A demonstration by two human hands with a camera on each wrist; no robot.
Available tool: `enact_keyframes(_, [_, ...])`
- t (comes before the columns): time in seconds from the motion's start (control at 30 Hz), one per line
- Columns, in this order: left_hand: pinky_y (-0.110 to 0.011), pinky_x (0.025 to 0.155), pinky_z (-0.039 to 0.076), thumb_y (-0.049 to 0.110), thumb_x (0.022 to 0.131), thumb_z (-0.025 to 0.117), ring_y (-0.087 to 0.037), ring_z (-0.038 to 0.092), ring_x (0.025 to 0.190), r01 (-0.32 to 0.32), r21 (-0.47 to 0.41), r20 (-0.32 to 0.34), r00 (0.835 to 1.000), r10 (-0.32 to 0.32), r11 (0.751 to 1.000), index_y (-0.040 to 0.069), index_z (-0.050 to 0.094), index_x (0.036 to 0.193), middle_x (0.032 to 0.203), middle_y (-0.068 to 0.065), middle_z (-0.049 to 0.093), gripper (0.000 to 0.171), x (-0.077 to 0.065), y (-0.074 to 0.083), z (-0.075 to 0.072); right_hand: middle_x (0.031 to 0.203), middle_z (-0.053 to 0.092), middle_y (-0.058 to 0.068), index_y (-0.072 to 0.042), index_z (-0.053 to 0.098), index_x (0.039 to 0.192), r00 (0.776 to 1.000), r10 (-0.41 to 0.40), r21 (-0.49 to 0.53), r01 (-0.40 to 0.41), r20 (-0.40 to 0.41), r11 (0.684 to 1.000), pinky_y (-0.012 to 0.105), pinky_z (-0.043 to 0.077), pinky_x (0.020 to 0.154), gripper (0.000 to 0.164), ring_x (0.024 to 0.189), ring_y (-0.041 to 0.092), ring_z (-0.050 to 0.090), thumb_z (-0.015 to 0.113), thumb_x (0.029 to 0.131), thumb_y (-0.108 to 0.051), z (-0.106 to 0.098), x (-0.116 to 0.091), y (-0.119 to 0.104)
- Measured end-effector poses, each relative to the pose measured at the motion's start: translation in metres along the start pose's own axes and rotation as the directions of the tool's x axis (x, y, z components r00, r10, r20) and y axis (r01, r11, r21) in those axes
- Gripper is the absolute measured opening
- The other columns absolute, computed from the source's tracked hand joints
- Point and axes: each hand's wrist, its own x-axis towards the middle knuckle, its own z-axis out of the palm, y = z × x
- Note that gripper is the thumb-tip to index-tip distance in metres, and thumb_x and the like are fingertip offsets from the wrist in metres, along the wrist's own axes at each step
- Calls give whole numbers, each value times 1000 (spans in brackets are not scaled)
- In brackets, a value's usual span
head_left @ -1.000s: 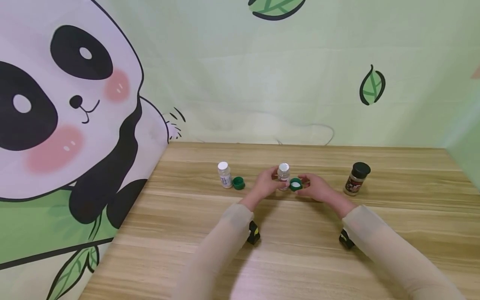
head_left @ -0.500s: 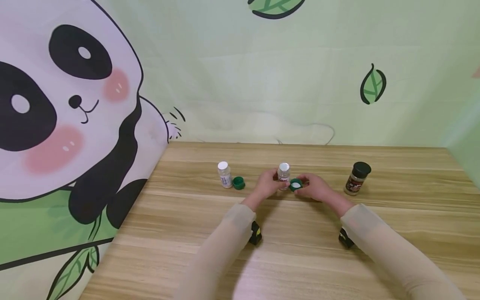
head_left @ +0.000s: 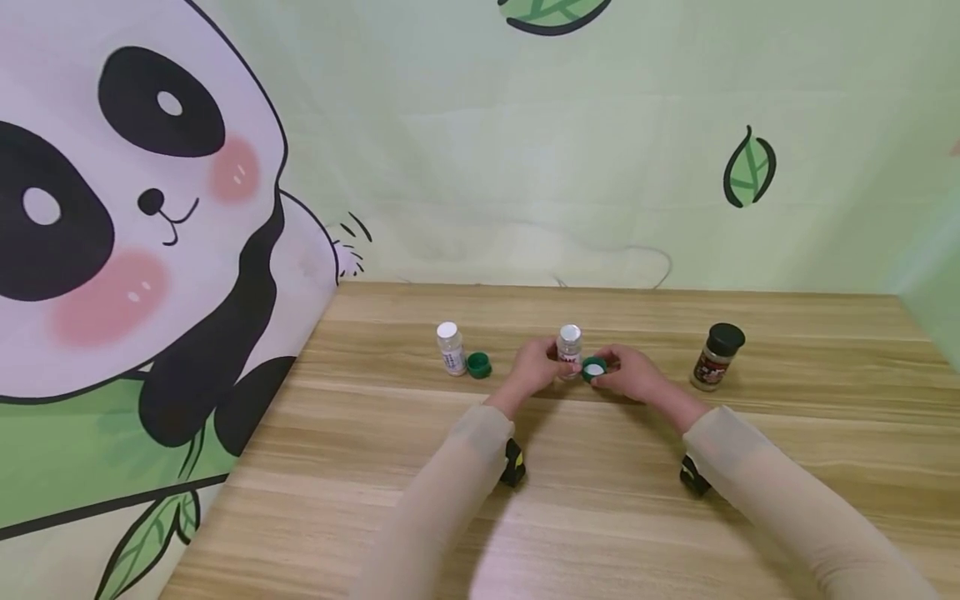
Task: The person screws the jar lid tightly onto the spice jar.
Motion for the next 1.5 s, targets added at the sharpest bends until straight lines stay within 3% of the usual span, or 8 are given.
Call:
enact_keyframes(0.3, [-40, 102, 54, 13, 91, 77, -31, 67, 119, -11, -2, -5, 1000, 11, 1000, 0, 67, 128, 128, -19, 72, 40, 1, 1, 0, 132, 59, 36, 14, 53, 133, 1000, 14, 29, -14, -6, 999, 51, 53, 102, 50, 122, 47, 60, 71, 92, -10, -5, -1, 0])
enact_keyframes(0.63, [-38, 103, 54, 15, 91, 78, -30, 67, 120, -5, 19, -6, 1000, 5, 1000, 1, 67, 129, 129, -18, 71, 42, -1, 2, 0, 137, 56, 35, 12, 49, 139, 999, 49, 62, -49, 12, 997, 34, 58, 84, 55, 116, 41, 62, 70, 95, -13, -10, -3, -3])
enact_keyframes(0.83, [-37, 101, 55, 15, 91, 78, -29, 68, 118, -13, 35, -12, 1000, 14, 999, 2, 67, 129, 128, -16, 72, 41, 0, 1, 0, 133, 58, 35, 14, 51, 134, 1000, 6, 94, -5, -10, 996, 38, 58, 89, 52, 120, 45, 60, 70, 93, -12, -15, -6, -5])
enact_keyframes(1.13, [-36, 99, 55, 15, 91, 78, -28, 68, 116, -17, 42, -18, 1000, 18, 999, 2, 68, 128, 126, -16, 73, 40, 0, -1, 0, 136, 57, 34, 12, 50, 135, 999, 7, 84, -4, -34, 996, 51, 52, 103, 52, 124, 46, 58, 69, 94, -15, -25, -12, -13])
enact_keyframes(1.5, [-37, 99, 55, 14, 91, 78, -28, 69, 115, -25, 29, -16, 1000, 25, 999, 3, 70, 125, 124, -16, 74, 37, 1, -2, 0, 136, 58, 33, 10, 51, 137, 999, -18, 75, 22, -49, 997, 47, 54, 100, 49, 123, 44, 61, 66, 97, -14, -33, -12, -23])
